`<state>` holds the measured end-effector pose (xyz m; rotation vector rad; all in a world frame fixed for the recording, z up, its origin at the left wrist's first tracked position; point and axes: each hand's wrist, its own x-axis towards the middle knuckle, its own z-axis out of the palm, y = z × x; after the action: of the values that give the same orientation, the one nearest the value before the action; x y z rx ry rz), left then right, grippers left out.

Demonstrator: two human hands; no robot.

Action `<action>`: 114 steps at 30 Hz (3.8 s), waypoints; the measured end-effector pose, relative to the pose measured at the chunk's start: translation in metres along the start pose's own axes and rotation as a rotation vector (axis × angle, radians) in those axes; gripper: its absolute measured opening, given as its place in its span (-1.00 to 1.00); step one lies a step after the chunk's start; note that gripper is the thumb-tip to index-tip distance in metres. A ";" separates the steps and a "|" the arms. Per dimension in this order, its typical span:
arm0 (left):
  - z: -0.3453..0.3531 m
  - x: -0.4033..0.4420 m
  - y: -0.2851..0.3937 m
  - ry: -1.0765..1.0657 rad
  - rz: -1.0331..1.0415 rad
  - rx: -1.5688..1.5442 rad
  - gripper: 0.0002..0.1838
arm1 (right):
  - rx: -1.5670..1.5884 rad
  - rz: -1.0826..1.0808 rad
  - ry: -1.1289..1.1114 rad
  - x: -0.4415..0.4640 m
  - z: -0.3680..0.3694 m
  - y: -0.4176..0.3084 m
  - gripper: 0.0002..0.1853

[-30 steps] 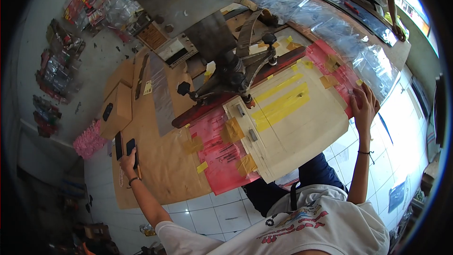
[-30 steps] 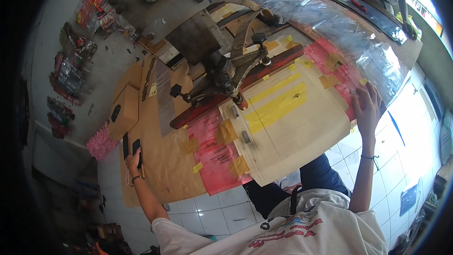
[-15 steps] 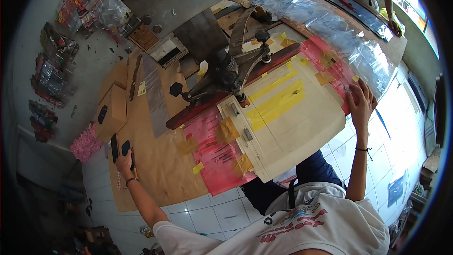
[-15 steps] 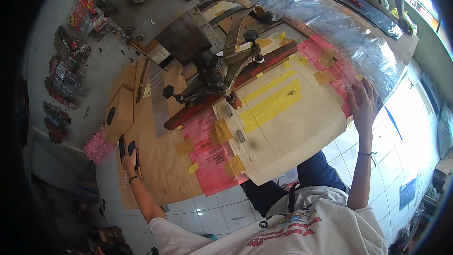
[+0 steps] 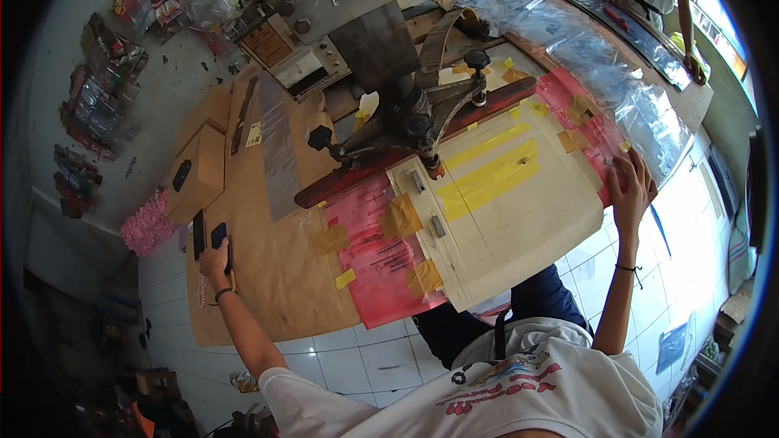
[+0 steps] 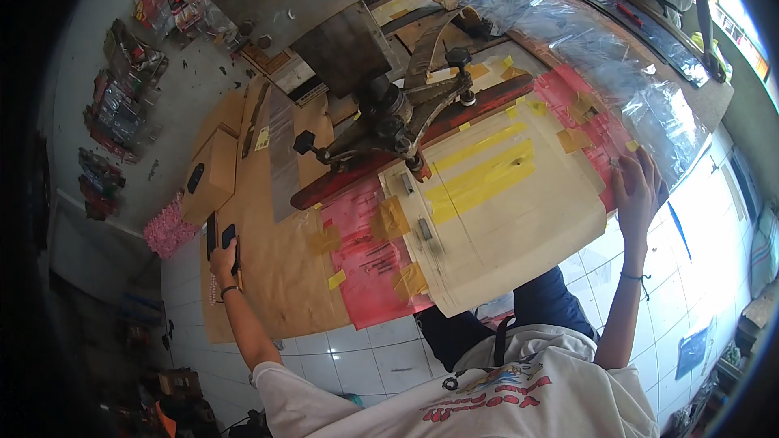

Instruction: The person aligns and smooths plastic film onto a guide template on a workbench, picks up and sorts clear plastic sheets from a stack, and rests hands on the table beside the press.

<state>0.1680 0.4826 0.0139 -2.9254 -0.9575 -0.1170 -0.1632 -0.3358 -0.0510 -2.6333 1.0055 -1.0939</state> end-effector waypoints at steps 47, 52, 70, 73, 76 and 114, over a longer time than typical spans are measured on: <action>0.018 -0.059 -0.090 0.025 0.078 -0.654 0.22 | -0.046 -0.048 0.019 0.001 0.008 0.010 -0.70; 0.037 -0.045 -0.100 0.048 0.048 -0.625 0.19 | -0.037 -0.053 0.029 0.001 0.012 0.013 -0.69; 0.034 -0.053 -0.098 0.004 0.064 -0.557 0.14 | -0.077 -0.025 -0.024 0.002 0.006 0.009 -0.66; 0.039 -0.048 -0.100 -0.010 0.078 -0.597 0.17 | -0.080 -0.028 -0.016 0.002 0.005 0.008 -0.67; 0.038 -0.044 -0.096 -0.046 0.079 -0.577 0.18 | -0.064 -0.031 -0.016 0.002 0.006 0.009 -0.67; 0.056 -0.024 -0.078 0.097 0.176 -1.041 -0.08 | -0.043 0.001 -0.010 0.001 -0.001 -0.001 -0.68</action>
<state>0.1050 0.5357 -0.0409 -3.8210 -0.7489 -1.0163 -0.1623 -0.3353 -0.0494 -2.6686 1.0402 -1.0691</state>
